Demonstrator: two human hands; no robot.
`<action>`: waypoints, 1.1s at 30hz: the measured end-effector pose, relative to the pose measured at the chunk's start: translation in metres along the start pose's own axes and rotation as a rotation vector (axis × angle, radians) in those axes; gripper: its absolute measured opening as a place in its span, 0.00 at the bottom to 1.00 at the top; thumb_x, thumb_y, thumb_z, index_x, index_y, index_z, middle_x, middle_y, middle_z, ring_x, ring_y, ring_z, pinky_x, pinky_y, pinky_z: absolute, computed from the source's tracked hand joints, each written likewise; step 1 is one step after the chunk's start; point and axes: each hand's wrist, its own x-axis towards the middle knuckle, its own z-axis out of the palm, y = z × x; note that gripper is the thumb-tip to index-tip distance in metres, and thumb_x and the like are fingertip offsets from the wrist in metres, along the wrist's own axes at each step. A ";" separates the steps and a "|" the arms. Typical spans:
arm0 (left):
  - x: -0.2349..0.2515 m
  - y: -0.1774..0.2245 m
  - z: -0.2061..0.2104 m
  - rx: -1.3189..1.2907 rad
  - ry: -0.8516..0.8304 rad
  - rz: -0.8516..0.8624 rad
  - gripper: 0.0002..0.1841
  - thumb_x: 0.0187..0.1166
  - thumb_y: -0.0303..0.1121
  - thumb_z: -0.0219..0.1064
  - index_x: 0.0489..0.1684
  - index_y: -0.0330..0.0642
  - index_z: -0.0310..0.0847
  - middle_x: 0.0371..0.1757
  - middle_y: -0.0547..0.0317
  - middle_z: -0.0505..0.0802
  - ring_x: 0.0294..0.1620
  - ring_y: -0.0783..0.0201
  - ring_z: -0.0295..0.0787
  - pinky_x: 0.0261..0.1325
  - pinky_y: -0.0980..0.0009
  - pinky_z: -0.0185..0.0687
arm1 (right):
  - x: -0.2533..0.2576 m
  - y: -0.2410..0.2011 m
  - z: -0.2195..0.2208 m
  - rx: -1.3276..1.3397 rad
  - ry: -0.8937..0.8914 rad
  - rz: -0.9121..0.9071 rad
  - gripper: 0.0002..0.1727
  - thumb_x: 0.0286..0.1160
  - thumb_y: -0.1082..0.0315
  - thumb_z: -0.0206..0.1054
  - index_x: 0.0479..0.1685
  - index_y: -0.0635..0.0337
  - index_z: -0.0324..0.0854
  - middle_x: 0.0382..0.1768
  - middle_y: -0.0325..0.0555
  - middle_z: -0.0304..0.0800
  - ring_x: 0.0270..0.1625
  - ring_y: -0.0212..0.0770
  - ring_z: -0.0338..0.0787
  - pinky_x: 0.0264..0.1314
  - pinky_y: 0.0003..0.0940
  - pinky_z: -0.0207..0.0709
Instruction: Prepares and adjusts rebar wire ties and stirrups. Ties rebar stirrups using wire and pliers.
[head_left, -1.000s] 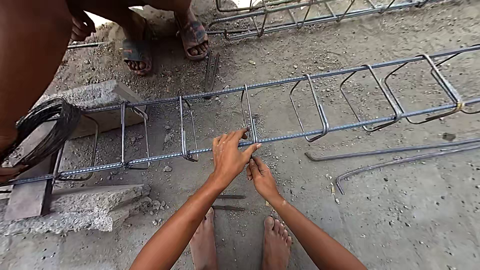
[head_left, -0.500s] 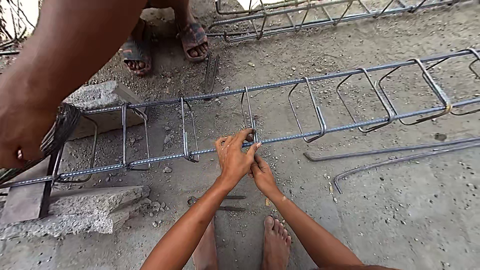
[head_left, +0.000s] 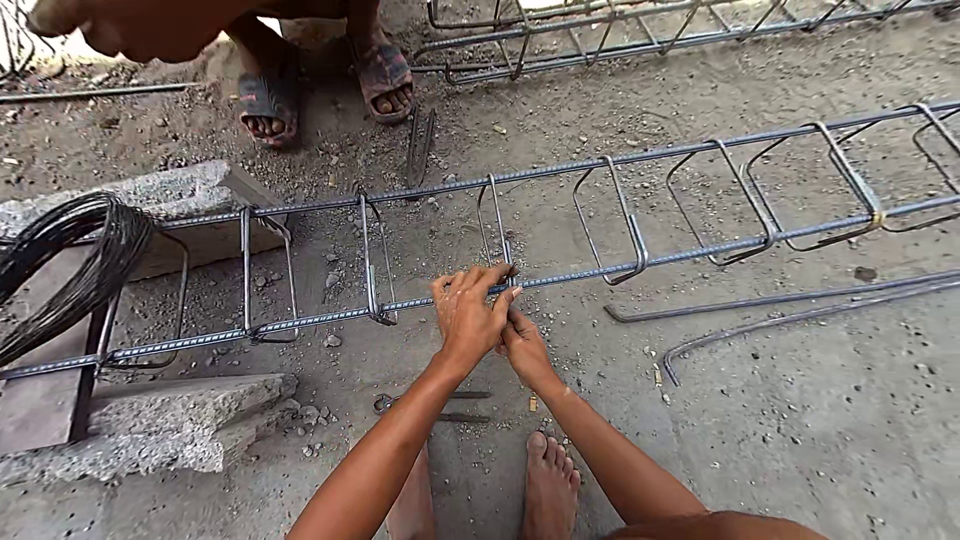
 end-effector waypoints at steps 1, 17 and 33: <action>0.000 0.000 0.000 -0.003 0.008 0.003 0.15 0.80 0.45 0.71 0.61 0.58 0.92 0.51 0.63 0.95 0.50 0.59 0.88 0.69 0.45 0.64 | 0.000 0.000 0.000 0.004 0.001 -0.002 0.14 0.93 0.69 0.48 0.51 0.60 0.80 0.19 0.29 0.72 0.20 0.24 0.70 0.26 0.22 0.68; 0.001 -0.002 -0.003 -0.015 0.010 0.153 0.09 0.82 0.38 0.69 0.50 0.52 0.95 0.43 0.63 0.98 0.41 0.59 0.92 0.57 0.51 0.77 | -0.061 -0.104 -0.038 -0.880 -0.209 0.048 0.21 0.95 0.57 0.45 0.53 0.57 0.83 0.24 0.36 0.73 0.25 0.32 0.74 0.31 0.33 0.70; 0.012 -0.021 -0.018 -0.034 -0.188 0.300 0.17 0.73 0.45 0.77 0.56 0.51 0.91 0.45 0.60 0.97 0.42 0.57 0.95 0.39 0.51 0.88 | -0.025 -0.171 -0.072 -1.210 -0.351 -0.257 0.17 0.92 0.55 0.54 0.39 0.52 0.84 0.17 0.33 0.74 0.20 0.32 0.77 0.24 0.34 0.69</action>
